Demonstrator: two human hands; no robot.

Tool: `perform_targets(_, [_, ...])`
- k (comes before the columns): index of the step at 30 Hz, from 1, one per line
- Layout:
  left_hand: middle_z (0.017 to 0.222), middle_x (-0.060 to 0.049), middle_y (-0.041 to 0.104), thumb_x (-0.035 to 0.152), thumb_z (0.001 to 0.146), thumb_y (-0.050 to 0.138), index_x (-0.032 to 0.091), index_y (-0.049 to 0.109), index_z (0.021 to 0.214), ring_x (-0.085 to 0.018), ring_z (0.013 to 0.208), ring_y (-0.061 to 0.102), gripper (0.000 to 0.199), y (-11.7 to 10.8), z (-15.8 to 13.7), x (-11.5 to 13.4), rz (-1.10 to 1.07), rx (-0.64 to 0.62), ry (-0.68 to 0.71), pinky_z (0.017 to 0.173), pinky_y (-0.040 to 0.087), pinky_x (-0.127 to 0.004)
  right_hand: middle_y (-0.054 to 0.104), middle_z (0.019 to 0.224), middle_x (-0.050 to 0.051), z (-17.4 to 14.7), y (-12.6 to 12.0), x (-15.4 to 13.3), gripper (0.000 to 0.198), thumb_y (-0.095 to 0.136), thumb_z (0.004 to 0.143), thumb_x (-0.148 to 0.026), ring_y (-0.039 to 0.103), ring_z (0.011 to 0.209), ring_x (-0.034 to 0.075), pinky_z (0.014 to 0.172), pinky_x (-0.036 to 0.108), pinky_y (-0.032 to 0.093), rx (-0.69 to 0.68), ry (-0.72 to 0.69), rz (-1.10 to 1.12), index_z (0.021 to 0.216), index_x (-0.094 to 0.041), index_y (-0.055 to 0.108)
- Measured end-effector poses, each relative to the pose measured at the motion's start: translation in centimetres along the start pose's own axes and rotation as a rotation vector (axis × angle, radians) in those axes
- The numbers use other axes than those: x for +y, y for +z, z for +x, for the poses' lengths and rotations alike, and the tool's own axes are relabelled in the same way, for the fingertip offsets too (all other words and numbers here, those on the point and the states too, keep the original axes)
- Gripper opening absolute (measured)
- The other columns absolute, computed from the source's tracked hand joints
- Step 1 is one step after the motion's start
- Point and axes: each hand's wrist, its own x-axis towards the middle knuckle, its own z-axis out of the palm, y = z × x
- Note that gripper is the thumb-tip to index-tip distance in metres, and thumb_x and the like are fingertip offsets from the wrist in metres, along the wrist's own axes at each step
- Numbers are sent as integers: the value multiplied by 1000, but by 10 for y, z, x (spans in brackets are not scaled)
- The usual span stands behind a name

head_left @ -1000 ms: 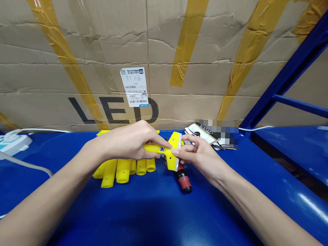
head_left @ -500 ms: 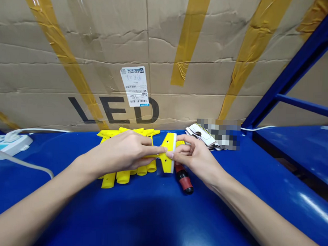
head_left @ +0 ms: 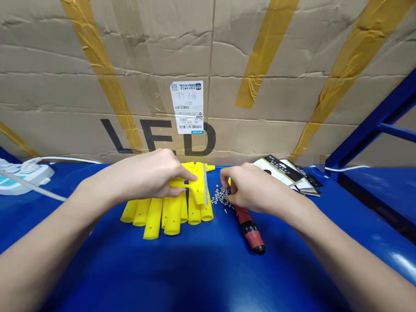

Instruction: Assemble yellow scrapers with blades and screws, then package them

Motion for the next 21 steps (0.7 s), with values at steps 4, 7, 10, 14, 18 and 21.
perform_targets(4, [89,-6,80,27,88,66,24,75,117,-19,68,72,31,-3,0,2,-10,-19,-10,56,45,-26,65,72,4,-5,1,-2,17,74,65,-24,60,67,22,51,31,33,-88,106,-102,77,-23,62])
perform_targets(7, [89,-6,80,27,87,66,24,76,117,-19,67,72,31,-2,1,4,3,-3,-4,55,45,-25,64,70,5,-7,2,-1,17,73,68,-30,59,65,22,52,31,35,-109,147,-104,77,-22,62])
perform_targets(10, [90,-7,80,25,85,68,23,75,119,-20,68,72,35,0,2,4,28,12,-2,57,45,-26,62,67,5,-6,4,-2,18,73,68,-33,58,63,21,51,31,33,-144,182,-100,75,-22,62])
perform_targets(14, [90,-7,80,26,88,65,23,75,118,-20,69,72,32,1,2,4,11,-5,-19,57,45,-27,63,67,4,-7,4,-1,16,72,67,-28,58,63,20,51,31,33,-118,169,-41,73,-22,59])
perform_targets(18, [90,-7,80,28,89,65,24,75,117,-20,70,72,30,-1,1,3,-7,6,-12,58,46,-27,66,66,0,-14,-9,12,22,70,66,-22,58,58,18,49,29,34,-79,109,76,85,-24,59])
perform_targets(21, [94,-7,80,28,89,64,24,74,118,-20,75,74,31,0,0,3,-3,29,-1,61,48,-26,68,64,-2,-24,-20,20,49,71,65,-19,61,55,18,47,27,35,-140,109,200,112,-26,57])
